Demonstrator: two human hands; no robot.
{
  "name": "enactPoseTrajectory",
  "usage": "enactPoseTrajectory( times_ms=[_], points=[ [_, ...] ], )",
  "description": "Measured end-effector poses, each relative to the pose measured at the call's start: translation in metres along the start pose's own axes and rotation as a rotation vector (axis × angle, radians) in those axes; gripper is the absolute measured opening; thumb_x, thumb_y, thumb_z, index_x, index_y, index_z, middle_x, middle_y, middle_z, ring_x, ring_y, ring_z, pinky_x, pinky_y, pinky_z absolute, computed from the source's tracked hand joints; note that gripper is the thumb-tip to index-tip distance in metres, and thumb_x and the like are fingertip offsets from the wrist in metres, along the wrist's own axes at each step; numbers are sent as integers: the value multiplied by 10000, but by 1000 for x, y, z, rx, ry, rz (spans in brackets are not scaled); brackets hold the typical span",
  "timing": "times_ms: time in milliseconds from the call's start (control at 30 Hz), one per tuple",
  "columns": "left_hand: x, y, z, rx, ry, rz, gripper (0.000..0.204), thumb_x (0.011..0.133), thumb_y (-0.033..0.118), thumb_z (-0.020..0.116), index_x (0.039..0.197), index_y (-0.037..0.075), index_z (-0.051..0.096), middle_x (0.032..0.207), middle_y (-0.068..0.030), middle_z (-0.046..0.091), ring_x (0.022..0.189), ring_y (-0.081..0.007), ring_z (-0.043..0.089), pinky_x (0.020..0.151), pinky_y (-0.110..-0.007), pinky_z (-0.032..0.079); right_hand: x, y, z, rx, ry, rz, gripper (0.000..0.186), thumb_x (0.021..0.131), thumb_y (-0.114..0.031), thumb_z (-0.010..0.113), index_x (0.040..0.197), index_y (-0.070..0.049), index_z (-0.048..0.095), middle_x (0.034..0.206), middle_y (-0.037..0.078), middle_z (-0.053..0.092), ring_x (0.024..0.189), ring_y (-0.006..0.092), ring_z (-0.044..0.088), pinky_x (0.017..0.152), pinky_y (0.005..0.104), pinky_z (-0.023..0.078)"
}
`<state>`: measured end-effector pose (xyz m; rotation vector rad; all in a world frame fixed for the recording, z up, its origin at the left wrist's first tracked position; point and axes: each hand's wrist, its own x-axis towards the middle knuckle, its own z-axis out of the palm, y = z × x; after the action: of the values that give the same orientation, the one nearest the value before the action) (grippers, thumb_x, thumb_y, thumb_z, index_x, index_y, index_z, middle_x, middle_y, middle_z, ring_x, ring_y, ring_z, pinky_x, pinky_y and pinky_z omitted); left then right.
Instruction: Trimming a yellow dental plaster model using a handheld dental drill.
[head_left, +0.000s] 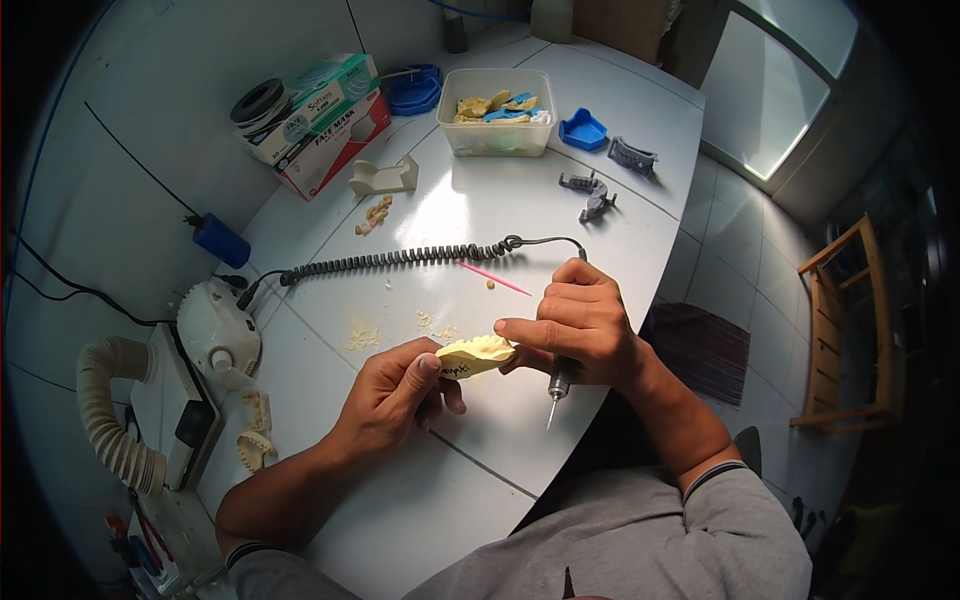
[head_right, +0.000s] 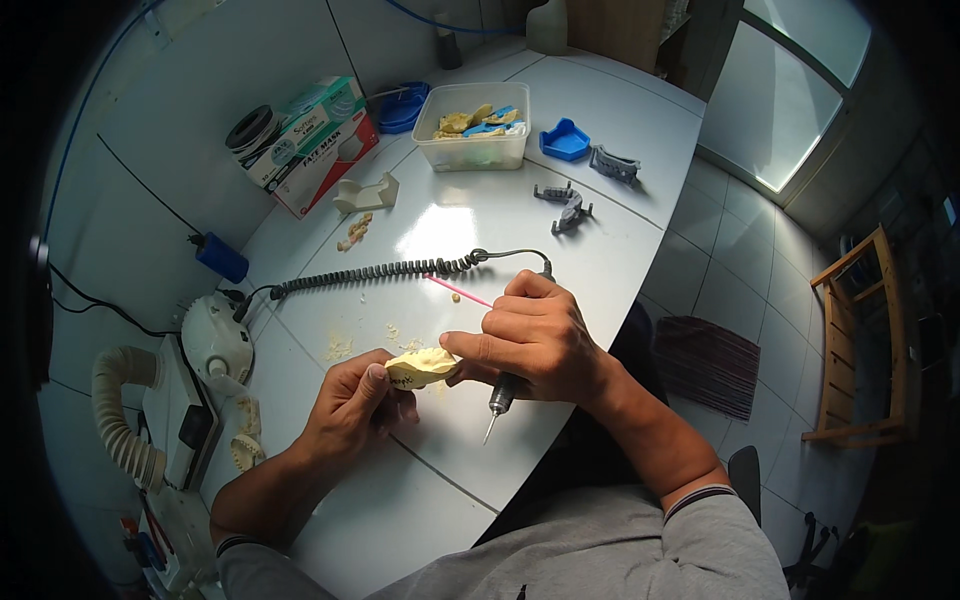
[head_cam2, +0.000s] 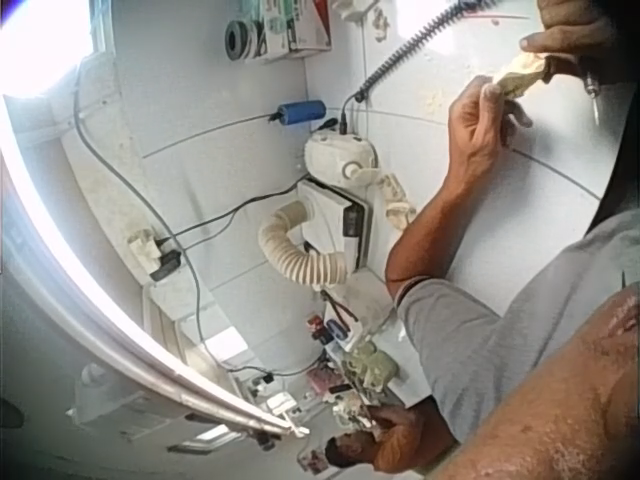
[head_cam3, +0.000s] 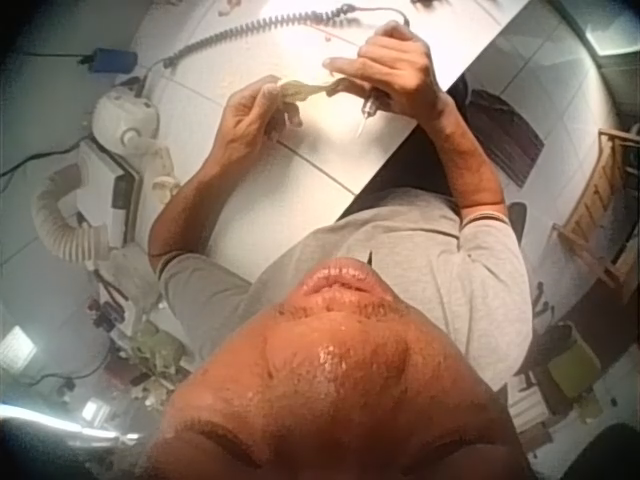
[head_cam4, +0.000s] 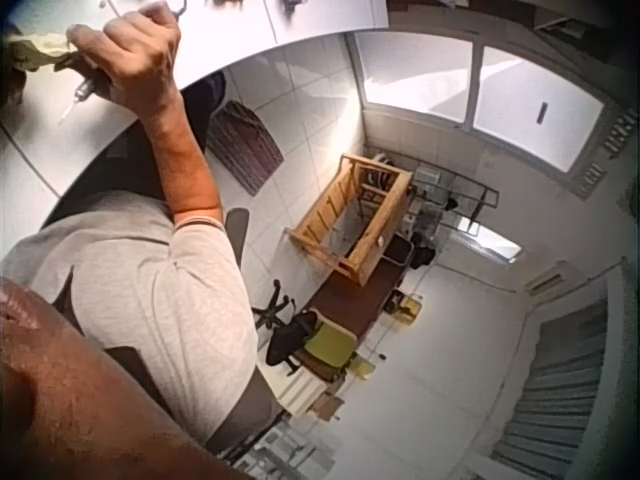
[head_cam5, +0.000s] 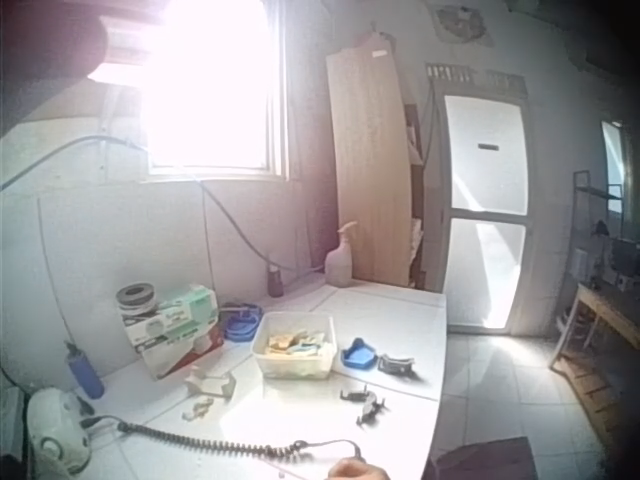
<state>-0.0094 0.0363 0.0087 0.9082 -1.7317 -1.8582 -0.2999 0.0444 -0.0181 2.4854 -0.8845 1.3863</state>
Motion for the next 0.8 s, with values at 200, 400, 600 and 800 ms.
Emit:
enactPoseTrajectory(
  times_ms=[200, 400, 600, 800],
  points=[
    [0, -3, -3, -197, 15, -10, 362, 1208, 324, 555, 1311, 0, 678, 1105, -96, 774, 811, -99, 699, 719, -250, 560, 1, 0, -2, 17, 3, -14, 383, 839, -367, 950, 1158, -171, 868, 627, -66, 487, 566, 117, 485, 690, 321, 418],
    [1, -6, -7, -42, 23, 156, 294, 1155, 166, 658, 1398, 2, 654, 1194, -90, 774, 912, -123, 738, 795, -268, 594, 0, 0, 0, 7, 14, 3, 359, 848, -350, 948, 1147, -168, 868, 621, -67, 477, 565, 117, 485, 688, 320, 416],
    [1, -13, -6, -137, 40, 251, 343, 1073, -1, 726, 1402, -16, 629, 1278, -132, 746, 1134, -174, 757, 924, -303, 628, 2, 0, 1, 15, 14, 14, 334, 844, -304, 961, 1130, -163, 862, 624, -63, 516, 565, 114, 497, 683, 319, 408],
    [5, -17, -4, -127, 73, 361, 413, 1015, -82, 760, 1387, -26, 590, 1331, -145, 684, 1219, -199, 741, 1092, -341, 622, 3, -1, 0, -33, -50, 63, 298, 860, -259, 959, 1116, -150, 850, 614, -59, 540, 564, 130, 526, 695, 330, 412]
  ],
)
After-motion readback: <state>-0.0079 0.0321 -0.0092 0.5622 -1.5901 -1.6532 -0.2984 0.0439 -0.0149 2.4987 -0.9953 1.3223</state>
